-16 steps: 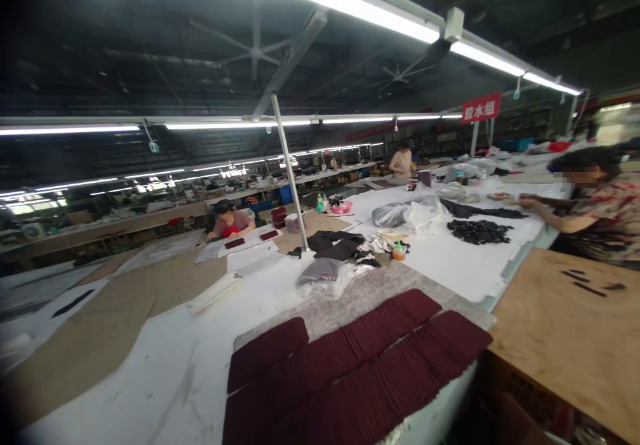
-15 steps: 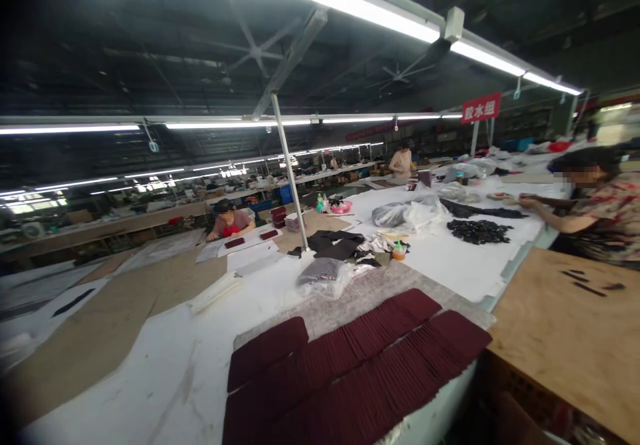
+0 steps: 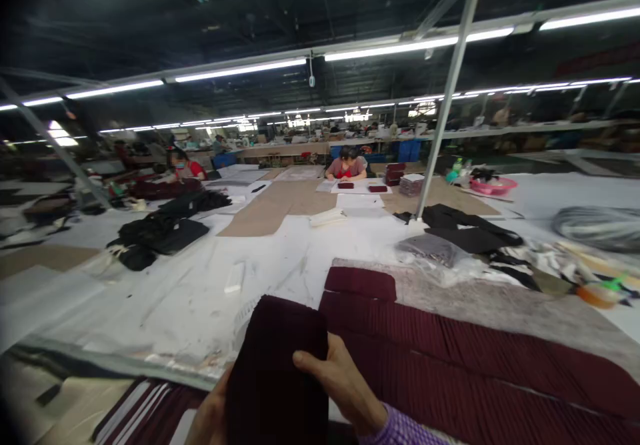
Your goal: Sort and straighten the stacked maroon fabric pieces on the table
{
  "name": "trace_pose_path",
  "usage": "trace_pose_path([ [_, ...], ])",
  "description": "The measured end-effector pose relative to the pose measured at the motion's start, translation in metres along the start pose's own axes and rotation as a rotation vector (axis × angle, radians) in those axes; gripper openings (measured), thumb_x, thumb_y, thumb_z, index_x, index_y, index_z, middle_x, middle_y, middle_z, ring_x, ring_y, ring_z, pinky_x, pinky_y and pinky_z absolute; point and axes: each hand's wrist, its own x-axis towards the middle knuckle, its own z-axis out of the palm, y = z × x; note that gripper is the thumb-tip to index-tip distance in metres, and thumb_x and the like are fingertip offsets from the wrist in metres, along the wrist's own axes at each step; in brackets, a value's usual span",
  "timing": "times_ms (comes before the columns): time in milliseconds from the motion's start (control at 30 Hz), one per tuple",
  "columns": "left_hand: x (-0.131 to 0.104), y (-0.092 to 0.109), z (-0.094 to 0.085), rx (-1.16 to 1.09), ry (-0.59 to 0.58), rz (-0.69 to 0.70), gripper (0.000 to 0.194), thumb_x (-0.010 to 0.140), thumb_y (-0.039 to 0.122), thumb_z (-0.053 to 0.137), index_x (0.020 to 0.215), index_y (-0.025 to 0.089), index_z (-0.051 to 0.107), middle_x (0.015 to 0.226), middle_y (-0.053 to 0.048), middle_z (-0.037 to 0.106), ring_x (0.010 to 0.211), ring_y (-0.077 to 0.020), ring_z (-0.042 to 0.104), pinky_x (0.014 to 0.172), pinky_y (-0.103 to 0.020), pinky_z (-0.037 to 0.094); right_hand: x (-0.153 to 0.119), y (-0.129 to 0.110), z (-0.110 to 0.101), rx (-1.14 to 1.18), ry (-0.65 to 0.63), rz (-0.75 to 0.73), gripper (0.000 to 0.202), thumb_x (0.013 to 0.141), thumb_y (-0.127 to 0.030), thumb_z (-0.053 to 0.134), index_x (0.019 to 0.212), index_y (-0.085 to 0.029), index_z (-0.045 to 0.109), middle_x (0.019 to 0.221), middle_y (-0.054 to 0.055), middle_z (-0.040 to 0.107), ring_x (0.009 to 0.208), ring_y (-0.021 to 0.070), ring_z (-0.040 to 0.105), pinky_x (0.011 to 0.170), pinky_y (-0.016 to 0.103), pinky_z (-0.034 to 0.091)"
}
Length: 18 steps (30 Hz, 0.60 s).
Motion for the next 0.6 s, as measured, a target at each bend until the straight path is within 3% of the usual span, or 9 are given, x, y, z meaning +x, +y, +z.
trace_pose_path([
  [67,0.003,0.006,0.004,-0.148,-0.016,-0.036,0.075,0.05,0.064,0.076,0.111,0.023,0.065,0.113,-0.01,0.069,0.118,-0.0369,0.053,0.097,-0.043,0.047,-0.003,-0.003,-0.001,-0.057,-0.048,0.04,0.042,0.071,-0.037,0.077,0.103,-0.012,0.068,0.086,0.005,0.07,0.077,0.0184,0.065,0.07,0.027,0.049],
  [167,0.004,0.015,0.012,-0.203,-0.028,-0.143,0.059,0.05,0.04,0.085,0.103,0.019,0.068,0.105,-0.011,0.072,0.11,-0.0341,0.06,0.098,-0.043,0.046,-0.005,0.001,0.002,-0.196,-0.058,0.041,0.037,0.074,-0.038,0.074,0.102,-0.013,0.068,0.081,0.003,0.069,0.074,0.018,0.063,0.065,0.026,0.049],
  [300,0.004,0.017,0.025,-0.204,-0.082,-0.261,0.042,0.059,0.036,0.081,0.094,0.013,0.07,0.089,-0.013,0.074,0.098,-0.0319,0.066,0.091,-0.043,0.05,-0.002,0.006,0.004,-0.321,0.012,-0.02,0.039,0.077,-0.042,0.07,0.107,-0.015,0.067,0.087,0.005,0.069,0.079,0.0213,0.062,0.069,0.031,0.051],
  [367,0.004,0.013,0.029,-0.217,-0.073,-0.199,0.04,0.063,0.038,0.078,0.094,0.014,0.071,0.09,-0.011,0.075,0.096,-0.0301,0.066,0.089,-0.041,0.051,0.0,0.008,0.003,-0.263,0.032,-0.015,0.045,0.077,-0.044,0.07,0.112,-0.016,0.065,0.091,0.007,0.069,0.081,0.0226,0.063,0.075,0.035,0.052],
  [467,0.004,0.006,0.03,-0.132,0.031,-0.03,0.043,0.062,0.044,0.078,0.091,0.014,0.073,0.09,-0.01,0.075,0.095,-0.03,0.066,0.085,-0.038,0.053,0.0,0.015,0.003,-0.248,-0.004,0.006,0.047,0.074,-0.044,0.072,0.111,-0.016,0.065,0.089,0.008,0.07,0.082,0.0245,0.065,0.076,0.036,0.053],
  [533,0.003,0.002,0.027,-0.089,0.085,0.013,0.046,0.06,0.05,0.077,0.088,0.014,0.073,0.085,-0.011,0.075,0.092,-0.0311,0.067,0.082,-0.038,0.053,-0.002,0.025,0.004,-0.39,0.044,-0.08,0.037,0.075,-0.043,0.072,0.101,-0.017,0.069,0.083,0.008,0.07,0.082,0.0254,0.066,0.071,0.032,0.055],
  [600,0.0,-0.001,0.024,-0.162,0.067,-0.022,0.046,0.062,0.051,0.075,0.088,0.013,0.072,0.082,-0.012,0.074,0.09,-0.0308,0.067,0.081,-0.039,0.053,-0.004,0.035,0.005,-0.606,0.158,-0.368,0.024,0.073,-0.04,0.072,0.09,-0.022,0.072,0.085,0.007,0.069,0.083,0.0241,0.066,0.071,0.027,0.054],
])
